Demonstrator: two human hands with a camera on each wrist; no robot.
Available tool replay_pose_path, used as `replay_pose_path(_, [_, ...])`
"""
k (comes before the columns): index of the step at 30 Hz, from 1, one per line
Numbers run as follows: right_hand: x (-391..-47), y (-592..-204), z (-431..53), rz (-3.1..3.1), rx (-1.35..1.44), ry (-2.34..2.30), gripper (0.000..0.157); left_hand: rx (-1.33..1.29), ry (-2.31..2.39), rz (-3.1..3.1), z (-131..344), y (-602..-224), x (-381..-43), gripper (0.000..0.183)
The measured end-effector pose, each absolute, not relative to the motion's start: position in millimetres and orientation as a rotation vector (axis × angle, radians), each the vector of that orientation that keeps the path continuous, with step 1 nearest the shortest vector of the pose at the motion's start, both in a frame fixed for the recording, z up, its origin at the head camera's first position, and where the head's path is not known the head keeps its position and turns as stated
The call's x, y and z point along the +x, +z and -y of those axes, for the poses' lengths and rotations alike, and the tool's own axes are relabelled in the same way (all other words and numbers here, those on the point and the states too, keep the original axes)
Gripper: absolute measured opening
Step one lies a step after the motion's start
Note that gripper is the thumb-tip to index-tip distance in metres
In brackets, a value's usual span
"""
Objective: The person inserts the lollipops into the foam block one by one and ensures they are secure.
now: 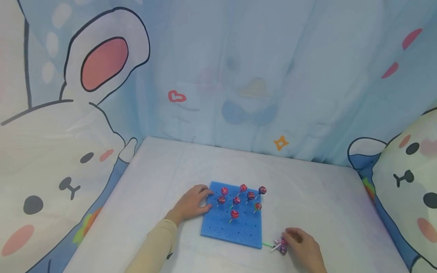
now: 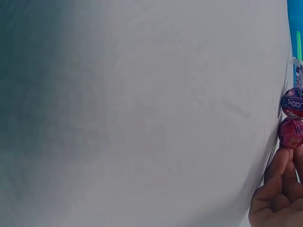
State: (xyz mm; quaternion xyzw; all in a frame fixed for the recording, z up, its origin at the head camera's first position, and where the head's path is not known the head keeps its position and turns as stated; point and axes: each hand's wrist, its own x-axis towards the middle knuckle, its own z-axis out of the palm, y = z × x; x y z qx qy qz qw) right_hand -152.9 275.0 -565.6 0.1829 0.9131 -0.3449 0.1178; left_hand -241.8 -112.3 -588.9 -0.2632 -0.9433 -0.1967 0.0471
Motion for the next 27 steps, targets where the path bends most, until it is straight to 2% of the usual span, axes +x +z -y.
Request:
replay_pose_path(7, [-151.4,-567.7,-277.6,-2.704,0.51,-0.999,0.043,-0.806,-0.59,2.893,111.6,-589.5,-240.1,0.046])
replay_pose_path(16, [-153.1,-559.5,-288.0,-2.829,0.409,-1.0,0.05,-0.793,-0.59,2.905,111.2,-585.3,-243.2,0.046])
replay_pose_path(20, [-155.6,-556.3,-288.3,-2.813,0.445,-1.029,0.055,-0.786,-0.596,2.913,111.7,-587.1,-243.3,0.046])
replay_pose_path(27, [-154.9,-547.3,-284.2,-2.784,0.409,-1.223,0.048,-0.798,-0.605,2.891,111.9,-590.6,-243.1,0.046])
